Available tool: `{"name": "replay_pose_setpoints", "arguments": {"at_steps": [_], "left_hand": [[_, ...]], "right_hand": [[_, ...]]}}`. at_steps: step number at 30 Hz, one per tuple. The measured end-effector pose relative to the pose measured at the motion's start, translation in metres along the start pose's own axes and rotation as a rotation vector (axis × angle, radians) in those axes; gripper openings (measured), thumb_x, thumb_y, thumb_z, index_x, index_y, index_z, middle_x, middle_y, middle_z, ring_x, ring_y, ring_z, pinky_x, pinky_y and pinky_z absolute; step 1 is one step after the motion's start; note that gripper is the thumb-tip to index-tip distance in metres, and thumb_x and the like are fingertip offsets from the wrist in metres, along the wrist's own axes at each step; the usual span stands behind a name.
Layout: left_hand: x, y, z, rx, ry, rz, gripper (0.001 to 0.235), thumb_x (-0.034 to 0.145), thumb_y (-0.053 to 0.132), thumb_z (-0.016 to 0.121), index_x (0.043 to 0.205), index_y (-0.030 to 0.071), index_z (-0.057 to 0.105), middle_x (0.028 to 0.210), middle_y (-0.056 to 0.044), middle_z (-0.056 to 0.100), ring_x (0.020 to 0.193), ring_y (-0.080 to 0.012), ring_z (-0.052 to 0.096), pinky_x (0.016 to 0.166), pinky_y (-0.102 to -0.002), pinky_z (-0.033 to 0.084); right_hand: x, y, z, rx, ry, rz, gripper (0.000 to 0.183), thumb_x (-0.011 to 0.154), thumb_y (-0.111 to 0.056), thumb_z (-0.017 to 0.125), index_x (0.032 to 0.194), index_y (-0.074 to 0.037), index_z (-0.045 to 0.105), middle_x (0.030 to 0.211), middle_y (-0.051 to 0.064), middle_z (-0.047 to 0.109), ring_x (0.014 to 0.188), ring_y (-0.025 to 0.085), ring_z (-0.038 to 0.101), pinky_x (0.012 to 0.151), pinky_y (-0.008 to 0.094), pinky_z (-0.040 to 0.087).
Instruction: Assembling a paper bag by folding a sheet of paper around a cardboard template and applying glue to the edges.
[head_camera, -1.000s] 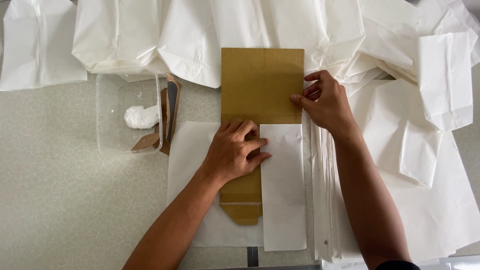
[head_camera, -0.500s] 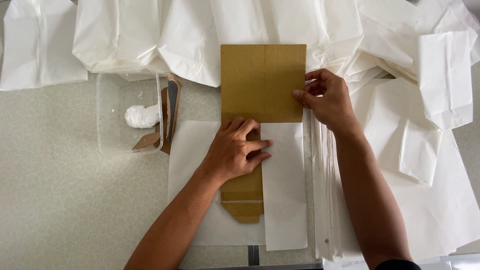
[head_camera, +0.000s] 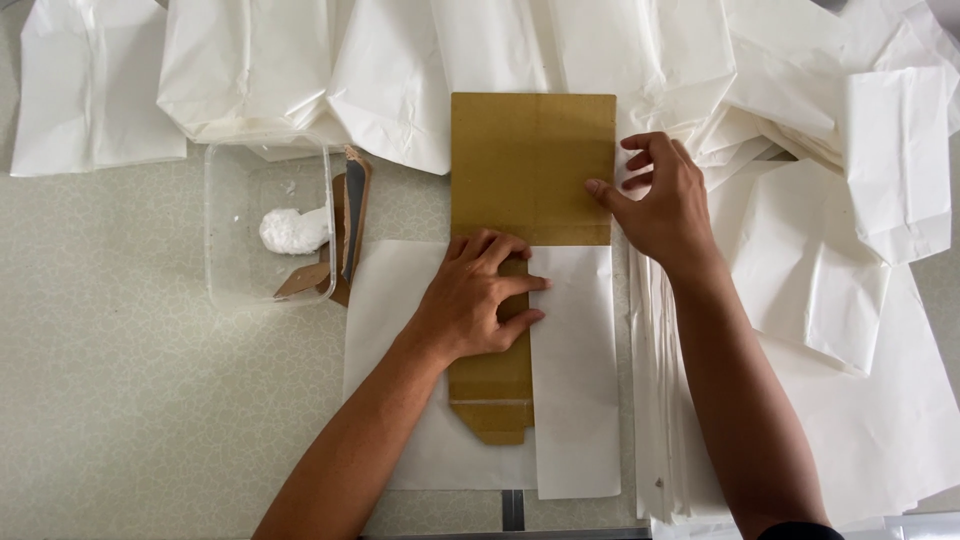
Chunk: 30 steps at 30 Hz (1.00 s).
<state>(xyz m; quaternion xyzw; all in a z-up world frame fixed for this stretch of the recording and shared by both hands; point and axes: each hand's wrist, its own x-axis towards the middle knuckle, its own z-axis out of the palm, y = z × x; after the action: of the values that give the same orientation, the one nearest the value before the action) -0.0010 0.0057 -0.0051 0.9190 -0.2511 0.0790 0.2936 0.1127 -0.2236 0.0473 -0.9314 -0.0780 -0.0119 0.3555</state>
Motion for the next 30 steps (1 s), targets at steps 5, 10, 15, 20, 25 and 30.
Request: {"name": "replay_pose_setpoints", "arguments": {"at_steps": [5, 10, 15, 20, 25, 30], "left_hand": [[0.001, 0.0, 0.0, -0.011, 0.004, -0.009, 0.027, 0.081, 0.042, 0.074, 0.103, 0.026, 0.079, 0.118, -0.003, 0.056, 0.118, -0.0292, 0.054, 0.098, -0.046, 0.042], [0.006, 0.007, -0.012, -0.006, -0.065, -0.102, 0.035, 0.078, 0.046, 0.07, 0.104, 0.025, 0.079, 0.113, -0.005, 0.064, 0.123, -0.032, 0.058, 0.101, -0.047, 0.041], [0.016, -0.016, 0.058, -0.12, 0.063, -0.238, 0.024, 0.075, 0.052, 0.068, 0.083, 0.029, 0.064, 0.085, 0.005, 0.062, 0.094, -0.0217, 0.064, 0.092, -0.041, 0.045], [0.009, -0.031, 0.091, -0.325, 0.248, -0.329, 0.042, 0.072, 0.06, 0.074, 0.098, 0.035, 0.055, 0.097, 0.013, 0.054, 0.105, -0.0115, 0.061, 0.099, -0.032, 0.041], [0.011, -0.027, 0.098, -0.297, 0.333, -0.252, 0.041, 0.078, 0.057, 0.073, 0.101, 0.028, 0.054, 0.093, 0.008, 0.054, 0.097, -0.0135, 0.061, 0.09, -0.03, 0.04], [-0.029, -0.005, 0.08, -0.37, 0.339, -0.312, 0.04, 0.077, 0.058, 0.071, 0.102, 0.031, 0.055, 0.097, 0.004, 0.055, 0.103, -0.0194, 0.065, 0.095, -0.036, 0.041]], "right_hand": [[-0.023, -0.059, -0.003, -0.037, 0.009, -0.23, 0.053, 0.084, -0.017, 0.088, 0.126, 0.001, 0.061, 0.108, 0.02, 0.057, 0.103, 0.039, 0.066, 0.08, 0.045, 0.058], [-0.034, -0.117, 0.03, 0.089, -0.197, -0.5, 0.044, 0.077, -0.004, 0.078, 0.12, -0.005, 0.067, 0.1, 0.015, 0.063, 0.094, 0.035, 0.071, 0.076, 0.044, 0.058], [-0.035, -0.181, 0.081, 0.079, -0.437, -0.813, 0.018, 0.089, -0.013, 0.076, 0.103, -0.003, 0.07, 0.091, 0.015, 0.066, 0.087, 0.039, 0.071, 0.074, 0.046, 0.059], [-0.031, -0.202, 0.138, -0.109, -0.429, -1.009, 0.007, 0.086, -0.014, 0.075, 0.092, -0.011, 0.072, 0.084, 0.005, 0.067, 0.083, 0.027, 0.07, 0.073, 0.037, 0.056], [-0.031, -0.222, 0.146, -0.21, -0.347, -1.063, 0.007, 0.086, -0.009, 0.07, 0.084, -0.014, 0.075, 0.072, 0.001, 0.067, 0.068, 0.018, 0.067, 0.063, 0.027, 0.052], [-0.012, -0.229, 0.143, 0.037, -0.212, -0.85, 0.009, 0.092, -0.01, 0.068, 0.091, -0.011, 0.077, 0.076, 0.004, 0.065, 0.064, 0.021, 0.067, 0.055, 0.032, 0.055]]}}
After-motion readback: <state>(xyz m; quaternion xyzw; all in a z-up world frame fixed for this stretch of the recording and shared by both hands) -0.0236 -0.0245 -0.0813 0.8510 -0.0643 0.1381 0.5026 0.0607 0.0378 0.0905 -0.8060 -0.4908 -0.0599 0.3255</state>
